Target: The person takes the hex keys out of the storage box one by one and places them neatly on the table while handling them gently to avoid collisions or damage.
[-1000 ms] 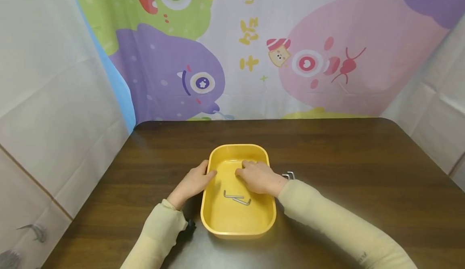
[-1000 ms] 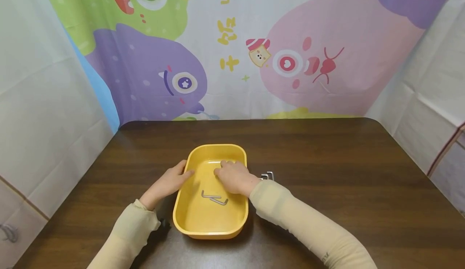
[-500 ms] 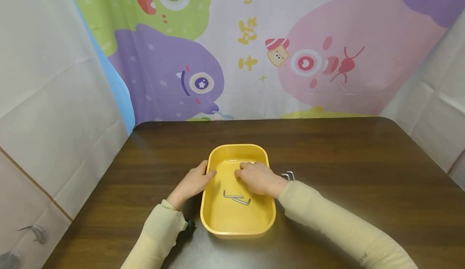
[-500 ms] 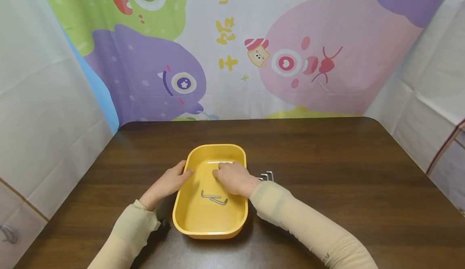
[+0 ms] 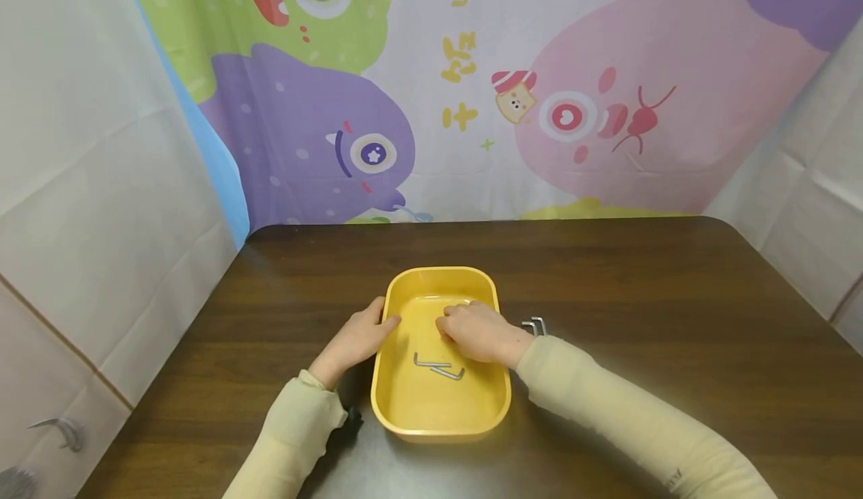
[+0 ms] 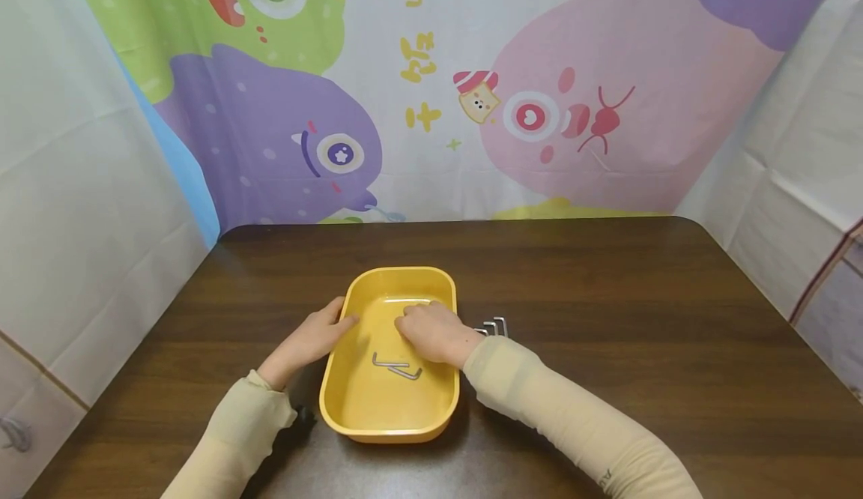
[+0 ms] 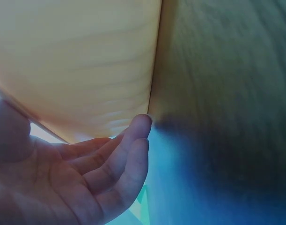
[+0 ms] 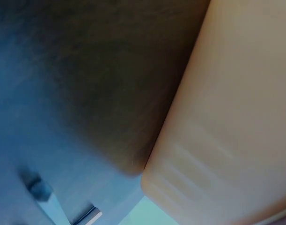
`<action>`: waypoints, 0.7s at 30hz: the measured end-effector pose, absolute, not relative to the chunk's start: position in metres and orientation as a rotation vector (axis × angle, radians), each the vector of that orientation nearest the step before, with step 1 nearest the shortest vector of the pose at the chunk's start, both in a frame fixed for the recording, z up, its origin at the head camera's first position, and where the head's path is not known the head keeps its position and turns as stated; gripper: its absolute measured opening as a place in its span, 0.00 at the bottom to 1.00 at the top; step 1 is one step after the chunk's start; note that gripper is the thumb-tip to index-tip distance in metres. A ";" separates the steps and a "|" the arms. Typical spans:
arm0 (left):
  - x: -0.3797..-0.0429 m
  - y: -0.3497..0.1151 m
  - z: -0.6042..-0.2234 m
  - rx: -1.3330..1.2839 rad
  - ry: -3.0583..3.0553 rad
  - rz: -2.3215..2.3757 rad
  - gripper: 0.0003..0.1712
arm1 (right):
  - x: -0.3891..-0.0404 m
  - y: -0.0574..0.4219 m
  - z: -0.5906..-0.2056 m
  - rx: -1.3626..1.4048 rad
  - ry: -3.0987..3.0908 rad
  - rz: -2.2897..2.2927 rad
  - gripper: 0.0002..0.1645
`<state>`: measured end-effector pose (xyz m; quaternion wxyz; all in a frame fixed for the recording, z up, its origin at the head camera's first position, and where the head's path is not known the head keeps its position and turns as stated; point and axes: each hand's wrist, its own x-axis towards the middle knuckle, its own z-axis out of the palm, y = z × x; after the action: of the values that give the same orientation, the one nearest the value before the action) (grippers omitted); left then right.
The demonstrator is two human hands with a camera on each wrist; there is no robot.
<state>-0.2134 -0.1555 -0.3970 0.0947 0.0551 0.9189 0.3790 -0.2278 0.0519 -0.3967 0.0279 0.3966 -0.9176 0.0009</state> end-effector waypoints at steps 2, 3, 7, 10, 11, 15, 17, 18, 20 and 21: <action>-0.214 -0.155 -0.398 0.151 2.724 1.122 0.23 | -0.228 0.052 -0.397 1.226 -2.829 0.012 0.11; -0.215 -0.155 -0.398 0.139 2.720 1.123 0.23 | -0.228 0.052 -0.397 1.228 -2.827 0.017 0.12; -0.215 -0.155 -0.398 0.140 2.719 1.120 0.23 | -0.228 0.052 -0.397 1.234 -2.822 0.040 0.12; -0.214 -0.155 -0.397 0.142 2.719 1.125 0.24 | -0.228 0.053 -0.397 1.234 -2.822 0.057 0.11; -0.213 -0.155 -0.397 0.139 2.718 1.127 0.24 | -0.228 0.053 -0.397 1.232 -2.823 0.069 0.10; -0.213 -0.155 -0.397 0.143 2.713 1.141 0.24 | -0.228 0.053 -0.395 1.206 -2.858 0.150 0.10; -0.214 -0.155 -0.397 0.140 2.715 1.139 0.24 | -0.229 0.053 -0.394 1.191 -2.880 0.203 0.12; -0.214 -0.155 -0.397 0.141 2.717 1.136 0.24 | -0.229 0.053 -0.393 1.182 -2.889 0.228 0.12; -0.214 -0.155 -0.398 0.139 2.719 1.130 0.24 | -0.230 0.053 -0.392 1.171 -2.897 0.280 0.12; -0.214 -0.155 -0.398 0.139 2.722 1.126 0.24 | -0.230 0.054 -0.392 1.167 -2.899 0.306 0.12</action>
<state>-0.2144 -0.1554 -0.3978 0.0963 0.0468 0.9187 0.3801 -0.2302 0.0536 -0.3919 0.0009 0.3716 -0.9233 0.0975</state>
